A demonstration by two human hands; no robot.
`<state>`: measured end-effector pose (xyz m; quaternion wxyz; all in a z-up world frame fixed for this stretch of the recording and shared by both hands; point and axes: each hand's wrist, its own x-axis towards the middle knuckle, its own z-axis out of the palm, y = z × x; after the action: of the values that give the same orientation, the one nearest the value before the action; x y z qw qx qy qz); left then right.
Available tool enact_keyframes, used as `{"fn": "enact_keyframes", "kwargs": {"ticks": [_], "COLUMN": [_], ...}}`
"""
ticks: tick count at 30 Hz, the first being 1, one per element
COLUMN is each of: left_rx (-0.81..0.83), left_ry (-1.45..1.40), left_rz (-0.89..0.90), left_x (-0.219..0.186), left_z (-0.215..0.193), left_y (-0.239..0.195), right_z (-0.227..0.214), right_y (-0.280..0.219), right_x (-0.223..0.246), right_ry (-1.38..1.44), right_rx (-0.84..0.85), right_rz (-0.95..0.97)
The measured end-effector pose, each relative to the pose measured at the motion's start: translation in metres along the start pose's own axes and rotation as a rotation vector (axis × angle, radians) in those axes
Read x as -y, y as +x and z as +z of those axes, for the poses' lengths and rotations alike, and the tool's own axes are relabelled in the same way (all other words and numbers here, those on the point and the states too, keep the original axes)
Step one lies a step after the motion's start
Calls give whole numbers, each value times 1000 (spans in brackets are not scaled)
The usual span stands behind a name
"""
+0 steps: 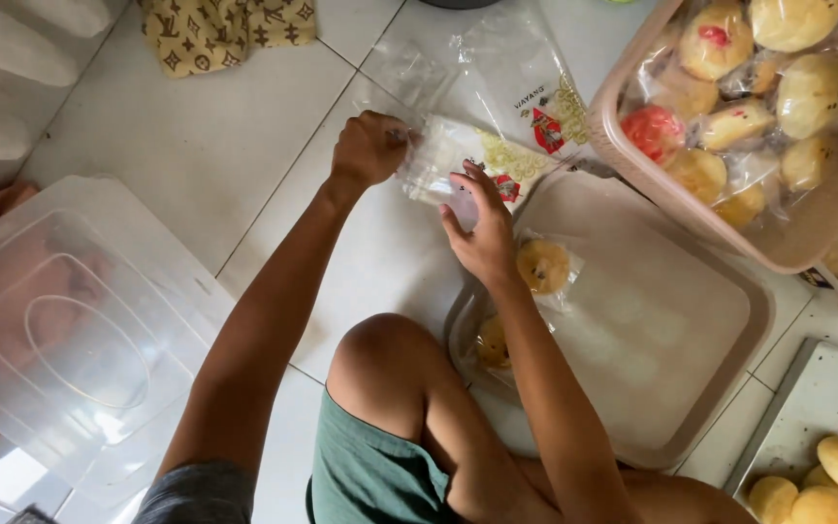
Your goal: The person picks up a pastry from a tray by hand and places it into a small clear plastic bag, سپس repeating the process for other pastries.
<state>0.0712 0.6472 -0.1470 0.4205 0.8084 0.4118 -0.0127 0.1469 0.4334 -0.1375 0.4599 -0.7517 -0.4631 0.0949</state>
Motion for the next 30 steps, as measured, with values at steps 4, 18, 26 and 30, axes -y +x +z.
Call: {"fn": "enact_keyframes", "kwargs": {"ticks": [4, 18, 26, 30], "left_rx": [-15, -317, -49, -108], "left_ry": [142, -159, -471, -514], "left_rz": [-22, 379, 352, 406], "left_x": [3, 4, 12, 12], "left_z": [17, 12, -11, -18], "left_y": [13, -12, -22, -27], "right_z": [10, 10, 8, 11], "right_y": [-5, -10, -12, -13], "right_x": [-6, -4, -3, -7], "right_ry": [-85, -263, -224, -252], "right_rx": [82, 169, 167, 183], "right_rz": [50, 5, -27, 0]}}
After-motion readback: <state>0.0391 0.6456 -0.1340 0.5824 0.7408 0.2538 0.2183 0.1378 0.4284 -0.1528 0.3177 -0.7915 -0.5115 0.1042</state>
